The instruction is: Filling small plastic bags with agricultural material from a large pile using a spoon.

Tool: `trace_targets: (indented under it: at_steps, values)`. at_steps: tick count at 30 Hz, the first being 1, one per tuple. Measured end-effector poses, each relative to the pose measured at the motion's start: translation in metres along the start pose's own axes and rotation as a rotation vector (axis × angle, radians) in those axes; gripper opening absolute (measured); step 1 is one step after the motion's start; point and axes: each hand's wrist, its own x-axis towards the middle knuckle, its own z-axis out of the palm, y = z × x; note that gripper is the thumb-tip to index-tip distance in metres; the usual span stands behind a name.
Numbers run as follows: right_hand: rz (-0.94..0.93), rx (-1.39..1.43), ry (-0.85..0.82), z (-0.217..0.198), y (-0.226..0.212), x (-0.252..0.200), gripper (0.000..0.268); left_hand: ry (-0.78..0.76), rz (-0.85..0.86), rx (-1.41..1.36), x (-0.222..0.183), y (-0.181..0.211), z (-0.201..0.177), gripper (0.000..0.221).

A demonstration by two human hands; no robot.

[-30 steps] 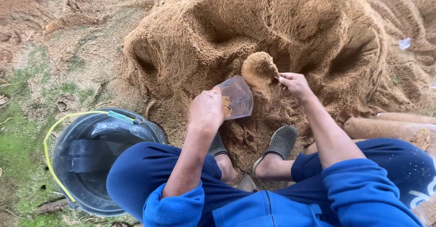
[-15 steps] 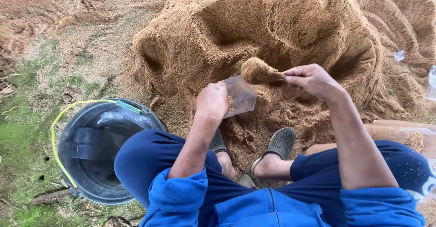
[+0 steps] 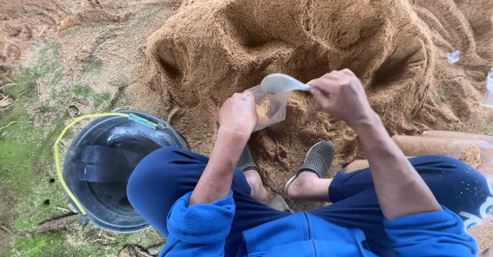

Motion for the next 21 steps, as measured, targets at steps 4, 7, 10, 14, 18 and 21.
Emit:
trace_targets:
  at_steps: [4,7,10,14,18,21]
  values:
    - [0.418,0.307,-0.039,0.000,0.039,-0.017,0.015,-0.013,0.001,0.024,0.002,0.003,0.000,0.021]
    - [0.637,0.294,-0.048,0.068,0.096,-0.065,0.012,-0.026,0.024,0.030,-0.003,0.008,-0.007,0.019]
    - [0.908,0.056,-0.222,0.130,0.121,-0.127,0.020,-0.028,0.008,0.023,-0.004,0.009,-0.006,0.020]
    - [1.163,-0.050,-0.290,0.185,0.118,-0.181,0.027,-0.043,0.013,0.026,-0.002,0.006,-0.009,0.018]
    - [1.185,0.045,-0.306,0.214,0.086,-0.174,0.031,-0.064,0.009,0.053,-0.004,0.010,-0.015,0.019]
    - [1.205,0.173,-0.326,0.236,0.069,-0.157,0.029,-0.068,0.005,0.066,-0.006,0.012,-0.017,0.019]
